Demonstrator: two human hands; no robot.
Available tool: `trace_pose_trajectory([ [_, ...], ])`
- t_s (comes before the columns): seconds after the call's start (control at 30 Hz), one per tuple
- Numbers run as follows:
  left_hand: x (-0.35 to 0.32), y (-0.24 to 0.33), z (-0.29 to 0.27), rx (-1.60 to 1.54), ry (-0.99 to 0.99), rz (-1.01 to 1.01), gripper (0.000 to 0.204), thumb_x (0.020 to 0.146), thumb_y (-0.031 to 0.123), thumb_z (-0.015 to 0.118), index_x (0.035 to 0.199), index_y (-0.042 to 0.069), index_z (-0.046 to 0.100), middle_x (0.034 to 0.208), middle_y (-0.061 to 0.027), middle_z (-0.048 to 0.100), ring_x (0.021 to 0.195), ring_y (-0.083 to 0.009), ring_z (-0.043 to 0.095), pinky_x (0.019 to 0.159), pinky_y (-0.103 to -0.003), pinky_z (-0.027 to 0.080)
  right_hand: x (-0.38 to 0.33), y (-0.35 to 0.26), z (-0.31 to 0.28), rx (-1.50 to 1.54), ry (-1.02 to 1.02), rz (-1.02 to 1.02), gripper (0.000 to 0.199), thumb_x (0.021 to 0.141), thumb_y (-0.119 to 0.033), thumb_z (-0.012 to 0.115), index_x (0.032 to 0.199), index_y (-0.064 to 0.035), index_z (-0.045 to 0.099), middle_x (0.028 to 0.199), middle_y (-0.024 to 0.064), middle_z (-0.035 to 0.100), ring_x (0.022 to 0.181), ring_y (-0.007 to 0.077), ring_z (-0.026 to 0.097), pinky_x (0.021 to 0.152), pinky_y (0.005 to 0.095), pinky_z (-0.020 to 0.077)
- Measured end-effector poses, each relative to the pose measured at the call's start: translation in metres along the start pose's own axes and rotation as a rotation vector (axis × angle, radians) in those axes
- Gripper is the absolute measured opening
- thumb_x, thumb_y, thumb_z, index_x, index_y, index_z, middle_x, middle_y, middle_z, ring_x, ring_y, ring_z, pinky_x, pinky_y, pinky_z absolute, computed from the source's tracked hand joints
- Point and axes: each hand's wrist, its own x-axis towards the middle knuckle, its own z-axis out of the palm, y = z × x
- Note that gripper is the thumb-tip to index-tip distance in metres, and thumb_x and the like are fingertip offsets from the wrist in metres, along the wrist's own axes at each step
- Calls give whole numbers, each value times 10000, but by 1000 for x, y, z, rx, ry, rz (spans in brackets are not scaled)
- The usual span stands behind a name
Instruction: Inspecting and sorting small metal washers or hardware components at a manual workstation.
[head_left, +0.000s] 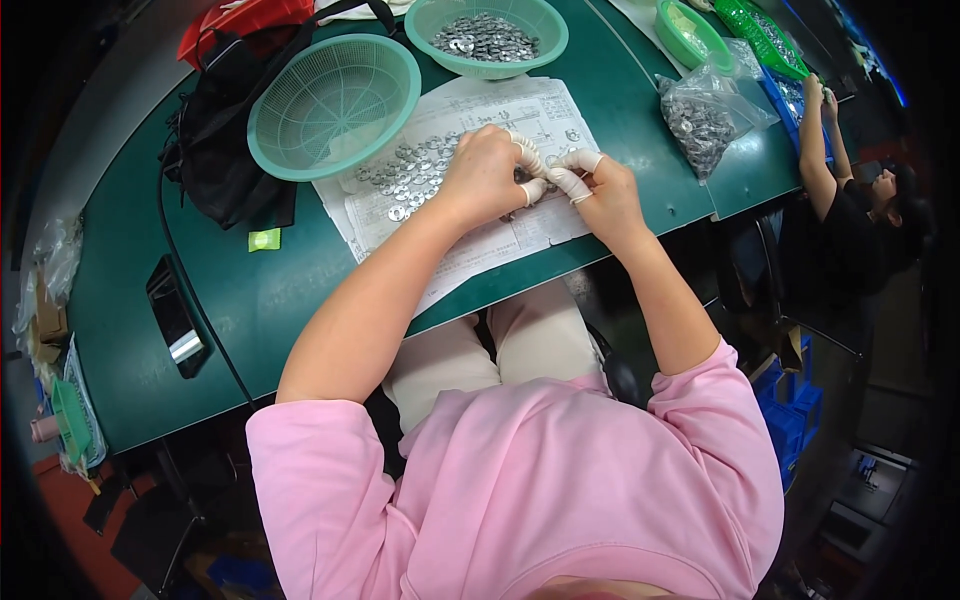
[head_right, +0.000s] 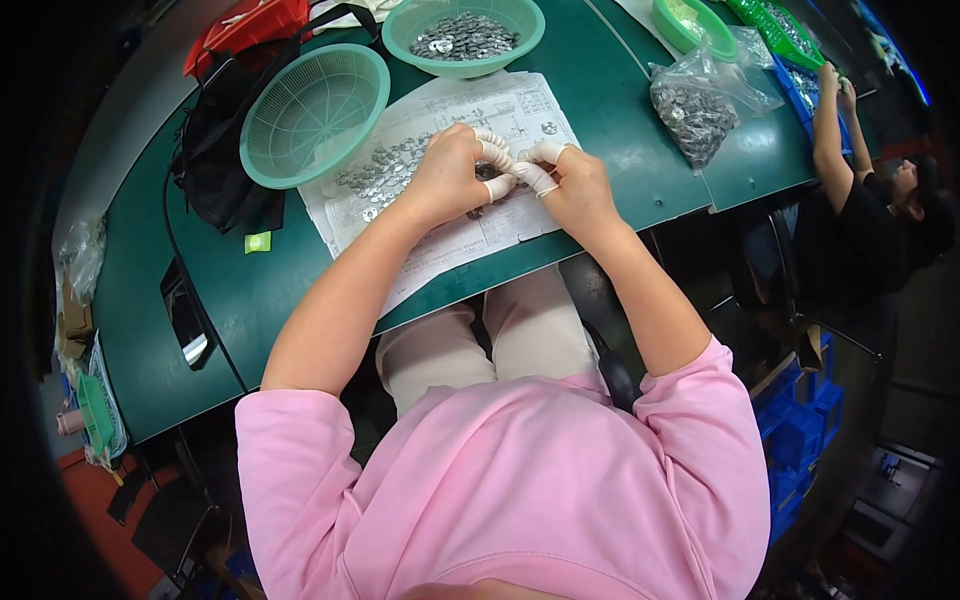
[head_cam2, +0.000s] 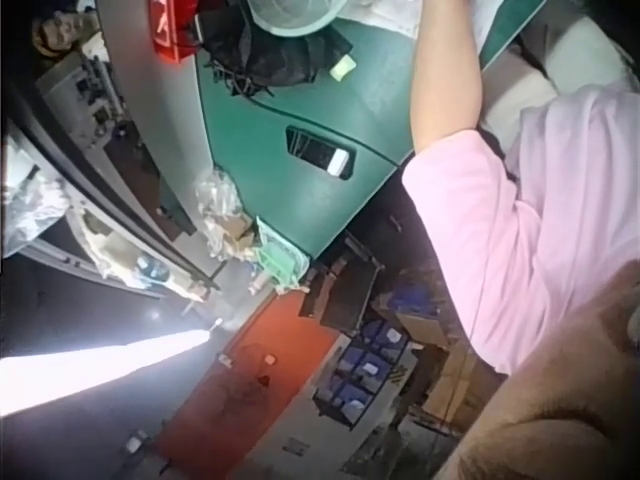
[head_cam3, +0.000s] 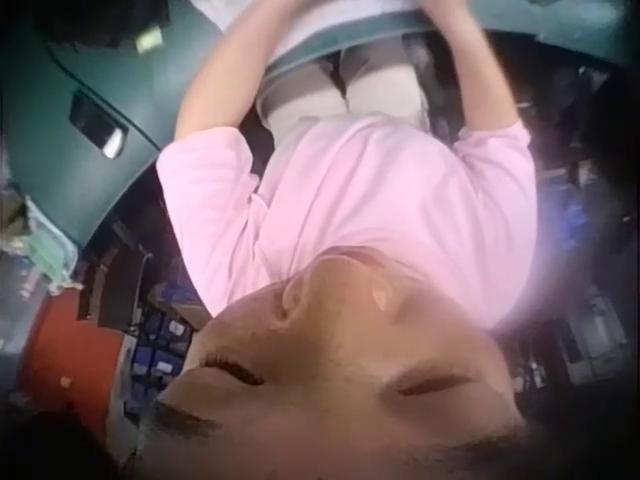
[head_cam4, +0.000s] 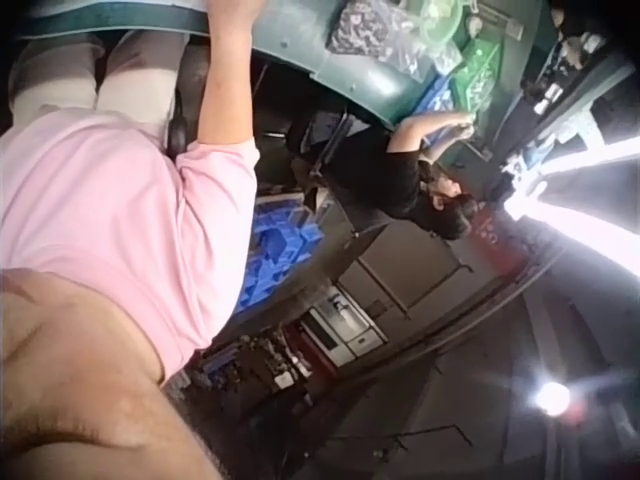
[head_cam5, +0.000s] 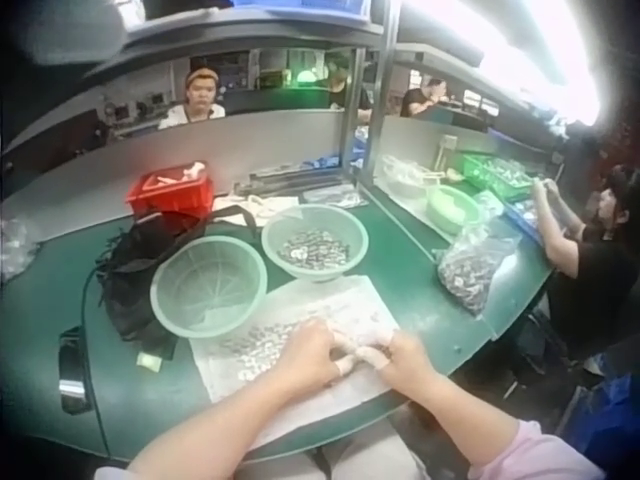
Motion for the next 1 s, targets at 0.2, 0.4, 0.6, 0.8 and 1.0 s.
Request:
trace_pose_trajectory([
  [0.2, -1, -3, 2, -4, 9, 3, 122, 654, 170, 729, 758, 108, 719, 878, -29, 678, 881, -252, 566, 842, -387, 427, -1, -1, 2, 61, 21, -7, 152, 784, -127, 712, 874, -21, 650, 753, 83, 634, 642, 149, 599, 593, 271, 484],
  [0.4, -1, -3, 4, 15, 25, -2, 111, 660, 185, 727, 739, 108, 711, 881, -22, 677, 891, -248, 559, 849, -389, 412, 1, 4, 5, -9, 66, -107, 145, 776, -167, 714, 828, -57, 636, 714, 101, 607, 601, 224, 575, 553, 318, 457],
  [0.6, -3, -2, 8, 21, 34, -18, 122, 646, 220, 698, 746, 158, 728, 773, -44, 649, 902, -245, 554, 877, -395, 388, 2, 2, 2, -8, -12, -16, 110, 805, -108, 686, 810, -14, 631, 735, 82, 627, 643, 150, 588, 589, 268, 467],
  [0.8, -4, -1, 10, 15, 54, -40, 109, 644, 223, 703, 731, 162, 726, 782, -40, 645, 901, -246, 550, 881, -398, 377, -5, 1, 3, -109, 32, -151, 108, 802, -110, 686, 806, -24, 621, 701, 83, 601, 629, 167, 563, 584, 286, 454],
  [1.0, -3, -2, 8, 14, 72, -22, 106, 640, 229, 708, 723, 167, 726, 798, -41, 646, 900, -250, 548, 867, -397, 382, 1, 0, 4, -71, 27, -105, 114, 801, -109, 688, 808, -20, 619, 701, 87, 591, 623, 171, 552, 584, 289, 451],
])
